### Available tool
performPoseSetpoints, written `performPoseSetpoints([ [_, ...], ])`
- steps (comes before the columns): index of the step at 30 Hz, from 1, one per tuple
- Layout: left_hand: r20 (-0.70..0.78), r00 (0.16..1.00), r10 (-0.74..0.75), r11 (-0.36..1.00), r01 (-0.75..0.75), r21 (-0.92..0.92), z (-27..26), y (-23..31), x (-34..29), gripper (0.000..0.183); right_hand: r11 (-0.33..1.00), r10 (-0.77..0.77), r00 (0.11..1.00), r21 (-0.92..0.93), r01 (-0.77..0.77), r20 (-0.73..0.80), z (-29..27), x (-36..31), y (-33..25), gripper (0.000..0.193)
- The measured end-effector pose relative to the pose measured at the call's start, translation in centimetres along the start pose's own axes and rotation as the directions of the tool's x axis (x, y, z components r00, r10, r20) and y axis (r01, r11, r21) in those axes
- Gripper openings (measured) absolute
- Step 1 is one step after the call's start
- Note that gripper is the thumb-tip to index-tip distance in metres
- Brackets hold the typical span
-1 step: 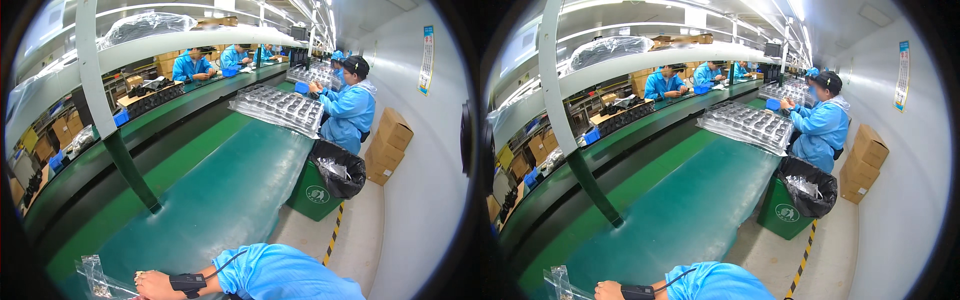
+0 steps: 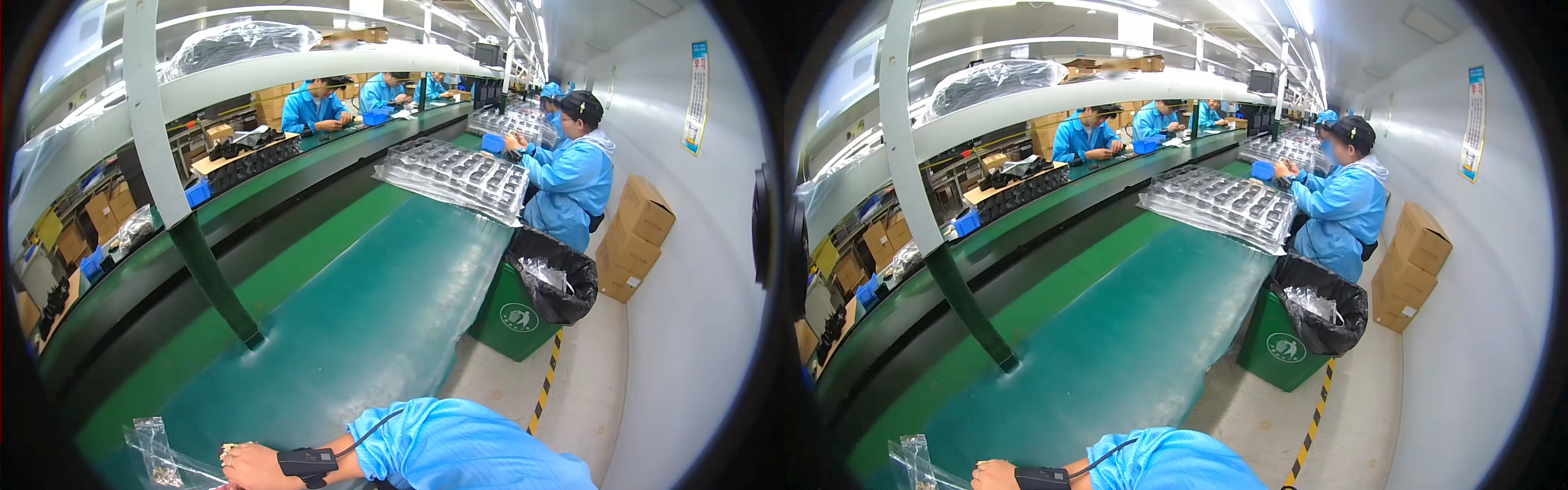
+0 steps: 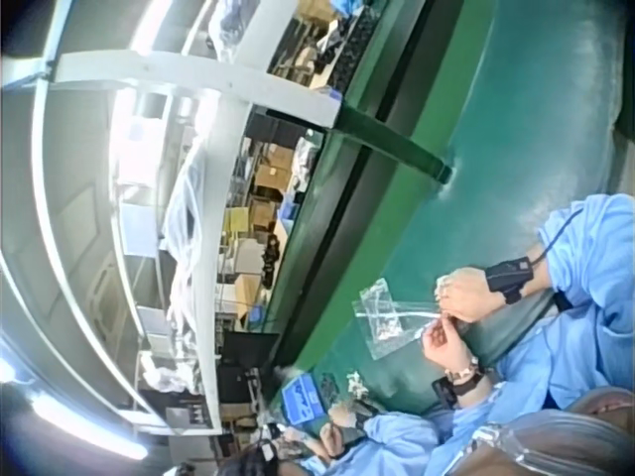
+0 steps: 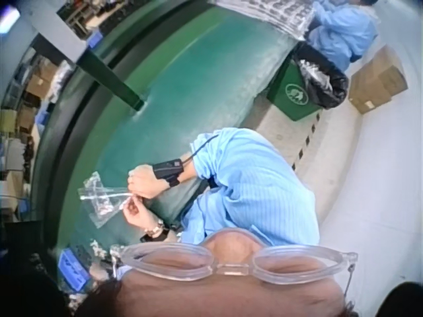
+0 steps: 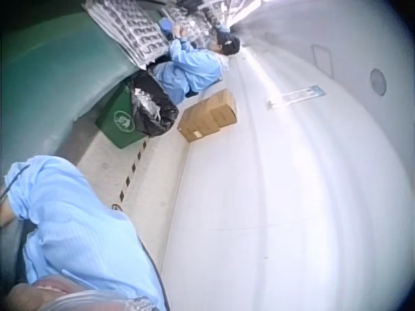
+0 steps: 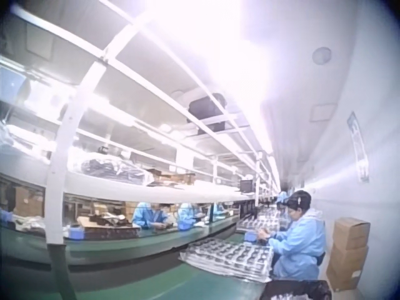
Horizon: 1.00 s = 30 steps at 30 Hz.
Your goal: Packaging small plastic components into clear bags and tubes at a factory workstation.
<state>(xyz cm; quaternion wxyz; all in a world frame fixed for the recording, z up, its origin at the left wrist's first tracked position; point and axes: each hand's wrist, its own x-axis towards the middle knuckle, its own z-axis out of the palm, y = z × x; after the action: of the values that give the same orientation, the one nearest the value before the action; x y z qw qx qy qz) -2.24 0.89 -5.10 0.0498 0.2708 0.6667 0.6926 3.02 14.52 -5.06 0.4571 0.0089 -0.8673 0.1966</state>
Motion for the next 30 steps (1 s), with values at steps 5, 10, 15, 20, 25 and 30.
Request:
performPoseSetpoints([
  [5,0.008,1.0,-0.015,1.0,0.015,0.001,-0.3,-0.5,0.2,0.01,1.0,0.011,0.993,0.006,-0.012,0.121,-0.7,0.4,-0.3,0.018],
  [10,-0.003,1.0,0.022,0.998,-0.022,-0.053,-0.3,-0.4,0.2,0.011,0.997,0.07,0.979,0.018,-0.075,0.189,-1.7,1.0,-0.7,0.02],
  [15,-0.004,1.0,-0.016,0.996,0.016,-0.083,-0.4,-0.3,0.1,0.012,0.988,0.118,0.951,0.062,-0.141,0.287,-1.9,1.3,-0.1,0.02],
  [20,-0.071,0.997,-0.009,0.993,0.0,-0.119,-0.9,-1.4,0.5,0.011,0.978,0.156,0.927,0.077,-0.193,0.341,-2.1,1.3,0.6,0.016],
  [25,-0.121,0.99,-0.068,0.992,0.054,-0.112,-1.4,-0.8,0.0,0.011,0.932,0.251,0.879,0.143,-0.333,0.405,-0.7,0.5,1.4,0.013],
  [30,-0.37,0.929,-0.024,0.999,0.015,-0.029,-2.3,-1.8,-0.9,0.016,0.951,0.04,0.956,0.284,-0.126,0.29,-3.2,2.3,3.0,0.017],
])
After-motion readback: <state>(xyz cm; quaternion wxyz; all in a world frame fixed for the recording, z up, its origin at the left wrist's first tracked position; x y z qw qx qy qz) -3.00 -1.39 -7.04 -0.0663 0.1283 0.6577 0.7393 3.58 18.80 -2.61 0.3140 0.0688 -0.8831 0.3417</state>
